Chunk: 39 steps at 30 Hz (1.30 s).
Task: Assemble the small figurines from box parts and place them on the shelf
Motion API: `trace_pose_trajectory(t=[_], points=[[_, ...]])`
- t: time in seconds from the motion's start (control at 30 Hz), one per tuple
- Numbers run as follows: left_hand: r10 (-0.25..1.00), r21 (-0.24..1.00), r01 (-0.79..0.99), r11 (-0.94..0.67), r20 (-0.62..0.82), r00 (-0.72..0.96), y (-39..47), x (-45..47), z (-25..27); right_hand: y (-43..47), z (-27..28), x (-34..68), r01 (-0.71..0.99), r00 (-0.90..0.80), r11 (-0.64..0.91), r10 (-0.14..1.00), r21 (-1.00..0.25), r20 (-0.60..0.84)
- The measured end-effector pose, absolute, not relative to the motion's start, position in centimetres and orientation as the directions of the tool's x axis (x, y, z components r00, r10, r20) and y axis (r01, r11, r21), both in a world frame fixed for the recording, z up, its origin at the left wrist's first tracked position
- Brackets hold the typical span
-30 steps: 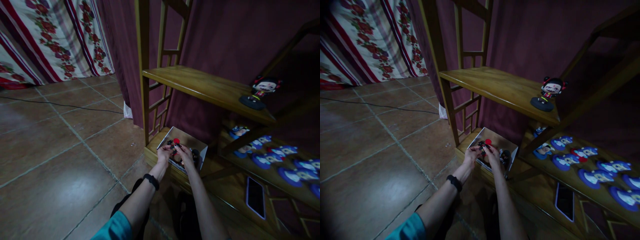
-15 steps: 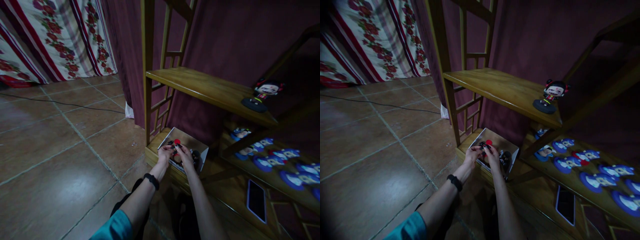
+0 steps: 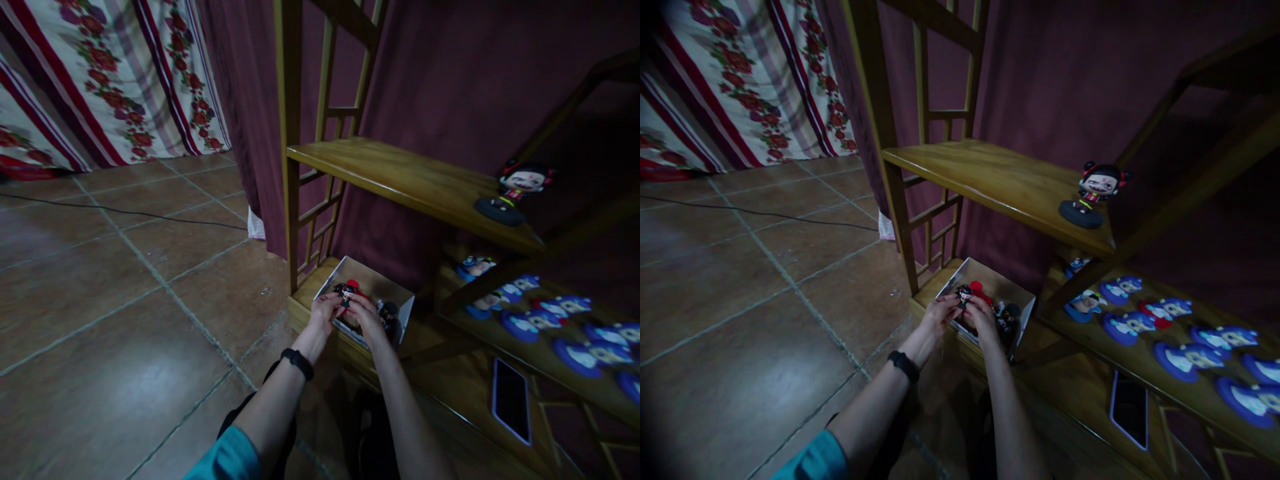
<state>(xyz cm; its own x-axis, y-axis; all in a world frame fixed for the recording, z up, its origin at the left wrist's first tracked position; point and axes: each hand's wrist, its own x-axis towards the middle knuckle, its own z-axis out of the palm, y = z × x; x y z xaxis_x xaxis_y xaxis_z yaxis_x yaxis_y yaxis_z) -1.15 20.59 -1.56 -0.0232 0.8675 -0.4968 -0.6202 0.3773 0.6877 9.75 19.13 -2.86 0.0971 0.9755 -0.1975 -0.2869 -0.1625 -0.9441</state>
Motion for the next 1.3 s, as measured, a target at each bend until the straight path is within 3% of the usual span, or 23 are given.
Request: trace_pose_trajectory(t=[0.53,0.9,1.3], points=[[0.855,0.667,-0.579,0.470,-0.507,0.110,20.9,-1.2,-1.7,19.0,-2.9,9.9,-0.486,0.065,-0.225,0.954,-0.844,-0.291],[0.850,0.679,-0.578,0.452,-0.525,0.048,20.4,-1.0,-2.0,19.2,-3.9,10.2,-0.508,0.052,-0.283,0.933,-0.814,-0.357],[0.896,0.746,-0.541,0.390,-0.442,0.037,19.6,-1.5,-1.2,17.7,-2.5,9.4,-0.524,0.087,-0.199,0.955,-0.828,-0.285]])
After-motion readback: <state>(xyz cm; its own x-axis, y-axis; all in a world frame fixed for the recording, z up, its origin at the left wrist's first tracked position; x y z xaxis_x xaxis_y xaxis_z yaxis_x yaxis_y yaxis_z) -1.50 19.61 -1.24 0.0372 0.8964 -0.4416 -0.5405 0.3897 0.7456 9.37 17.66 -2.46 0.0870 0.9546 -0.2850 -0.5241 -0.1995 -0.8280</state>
